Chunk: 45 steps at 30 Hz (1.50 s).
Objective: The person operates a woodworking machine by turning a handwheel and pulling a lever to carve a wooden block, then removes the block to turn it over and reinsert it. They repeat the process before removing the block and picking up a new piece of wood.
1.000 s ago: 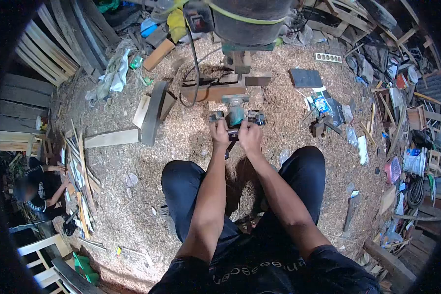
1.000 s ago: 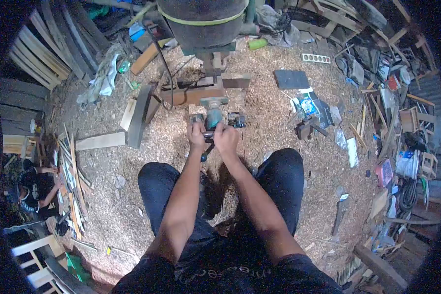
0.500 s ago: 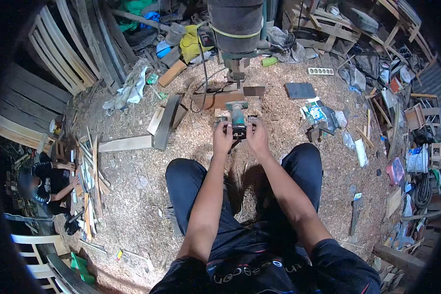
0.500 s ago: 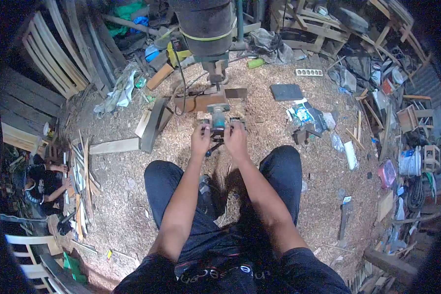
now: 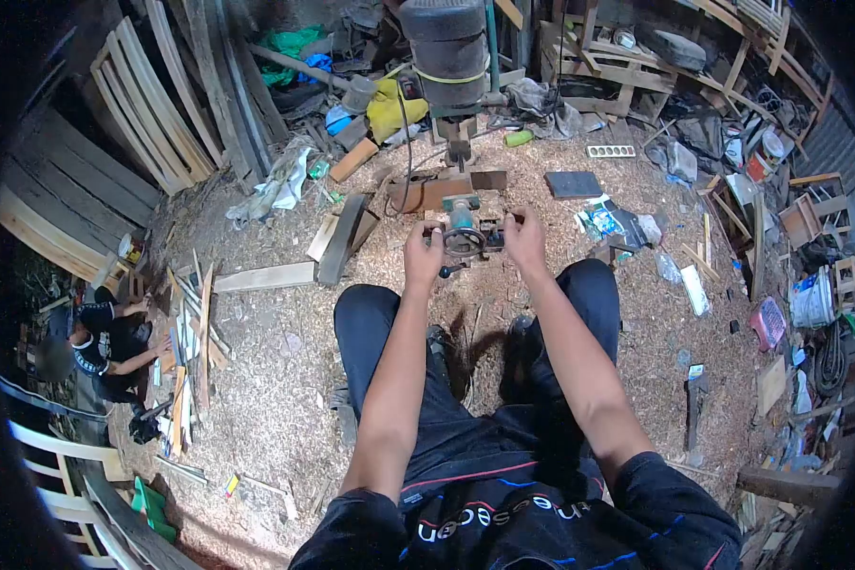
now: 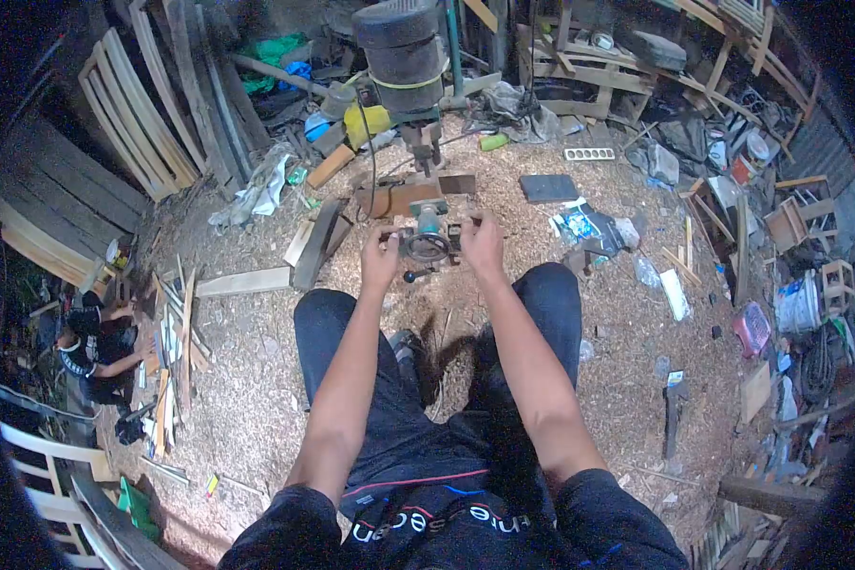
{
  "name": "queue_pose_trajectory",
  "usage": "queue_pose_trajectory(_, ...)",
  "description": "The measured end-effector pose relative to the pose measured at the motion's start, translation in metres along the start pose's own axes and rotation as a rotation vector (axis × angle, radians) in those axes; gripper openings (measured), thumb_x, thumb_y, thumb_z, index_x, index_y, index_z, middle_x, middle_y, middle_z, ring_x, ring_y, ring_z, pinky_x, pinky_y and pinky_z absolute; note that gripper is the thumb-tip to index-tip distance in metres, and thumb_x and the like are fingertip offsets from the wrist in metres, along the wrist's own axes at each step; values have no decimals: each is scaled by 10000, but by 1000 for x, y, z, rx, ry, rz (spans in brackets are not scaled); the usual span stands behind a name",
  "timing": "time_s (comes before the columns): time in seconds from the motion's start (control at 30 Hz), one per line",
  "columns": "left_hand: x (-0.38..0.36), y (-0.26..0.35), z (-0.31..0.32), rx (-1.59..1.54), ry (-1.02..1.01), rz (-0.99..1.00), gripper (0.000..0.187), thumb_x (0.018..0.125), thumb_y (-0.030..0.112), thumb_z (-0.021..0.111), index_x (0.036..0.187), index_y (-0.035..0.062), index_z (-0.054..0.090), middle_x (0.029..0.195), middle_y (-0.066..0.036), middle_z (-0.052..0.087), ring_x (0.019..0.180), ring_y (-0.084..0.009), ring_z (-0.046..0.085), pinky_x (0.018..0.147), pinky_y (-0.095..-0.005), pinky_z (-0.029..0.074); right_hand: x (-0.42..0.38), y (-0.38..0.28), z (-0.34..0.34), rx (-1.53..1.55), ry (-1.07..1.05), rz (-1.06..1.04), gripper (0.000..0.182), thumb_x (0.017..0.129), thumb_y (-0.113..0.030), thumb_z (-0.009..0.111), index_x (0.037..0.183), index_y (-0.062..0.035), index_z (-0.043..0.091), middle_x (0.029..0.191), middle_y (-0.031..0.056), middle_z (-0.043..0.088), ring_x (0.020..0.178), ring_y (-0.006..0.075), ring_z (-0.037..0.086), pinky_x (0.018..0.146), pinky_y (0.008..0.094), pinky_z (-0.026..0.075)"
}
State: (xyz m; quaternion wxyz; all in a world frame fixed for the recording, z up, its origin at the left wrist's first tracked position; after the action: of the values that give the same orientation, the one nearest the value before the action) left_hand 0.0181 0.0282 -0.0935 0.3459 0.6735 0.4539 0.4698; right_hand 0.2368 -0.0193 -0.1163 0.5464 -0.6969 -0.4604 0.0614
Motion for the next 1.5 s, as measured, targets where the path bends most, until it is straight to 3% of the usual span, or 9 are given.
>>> queue_pose_trajectory(0.33,-49,48,-23,-62,67,130,141,894,44,572,1008,-13,632,950,-140,679,890,-241,650,824,-348,499,-20,-79,-50,75,-2,-14,237,856,-163,639,994,28,623,897,227,669,847,364,665,774,422,520)
queue_pose_trajectory(0.67,-47,80,-22,-170,-18,13,146,895,56,572,1017,-3,627,947,-145,661,874,-204,644,788,-328,497,-15,-81,-63,44,-53,-92,242,865,-173,629,994,32,624,902,234,664,845,377,660,769,440,514)
queue_pose_trajectory(0.9,6,91,-33,110,78,303,173,921,95,559,1054,-1,613,949,-137,653,874,-215,648,794,-333,506,19,-136,-58,147,-37,-217,258,886,-166,614,1058,22,573,959,227,628,888,388,630,773,429,499)
queue_pose_trajectory(1.03,49,122,-45,212,96,296,302,875,88,569,1158,-15,593,1134,-226,612,1100,-388,582,971,-428,444,56,-159,-37,180,37,-334,266,887,-149,609,1083,23,555,974,226,598,929,391,592,806,453,474)
queue_pose_trajectory(1.07,62,124,-45,304,86,360,449,879,89,549,1311,-25,508,1328,-247,527,1258,-389,494,1050,-418,397,62,-161,-31,179,56,-354,267,886,-141,607,1089,23,552,982,228,594,944,389,590,810,452,474)
queue_pose_trajectory(1.17,110,121,-36,454,58,460,574,897,133,508,1428,-35,367,1497,-235,360,1393,-362,348,1135,-436,301,89,-169,-14,172,54,-337,261,877,-117,602,1089,24,547,986,214,591,937,379,597,805,439,482)
queue_pose_trajectory(1.2,124,118,-32,668,-30,362,671,897,175,476,1491,-32,245,1573,-197,237,1459,-327,232,1173,-489,216,98,-169,-8,171,49,-321,257,874,-111,603,1085,24,547,984,211,592,933,377,599,803,436,484)
queue_pose_trajectory(1.33,168,112,-18,903,-25,367,730,865,180,480,1519,0,212,1602,-137,203,1479,-286,204,1186,-528,164,123,-164,6,175,128,-385,225,865,-93,635,1050,21,574,933,185,622,862,313,627,767,391,500)
queue_pose_trajectory(1.5,194,106,-10,926,-25,359,767,853,193,488,1532,11,179,1623,-114,137,1493,-268,156,1184,-569,110,135,-152,6,152,80,-324,221,866,-94,608,1047,24,560,947,203,597,875,339,619,777,412,495)
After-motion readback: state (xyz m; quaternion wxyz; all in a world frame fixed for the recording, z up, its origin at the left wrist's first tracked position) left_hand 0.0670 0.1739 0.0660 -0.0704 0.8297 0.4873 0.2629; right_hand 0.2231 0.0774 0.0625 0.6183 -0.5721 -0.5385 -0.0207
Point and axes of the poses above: each hand's wrist, its own x-axis towards the middle knuckle, its own z-axis out of the palm, y = z × x, the point moved 2 cm from there along x, towards the middle knuckle
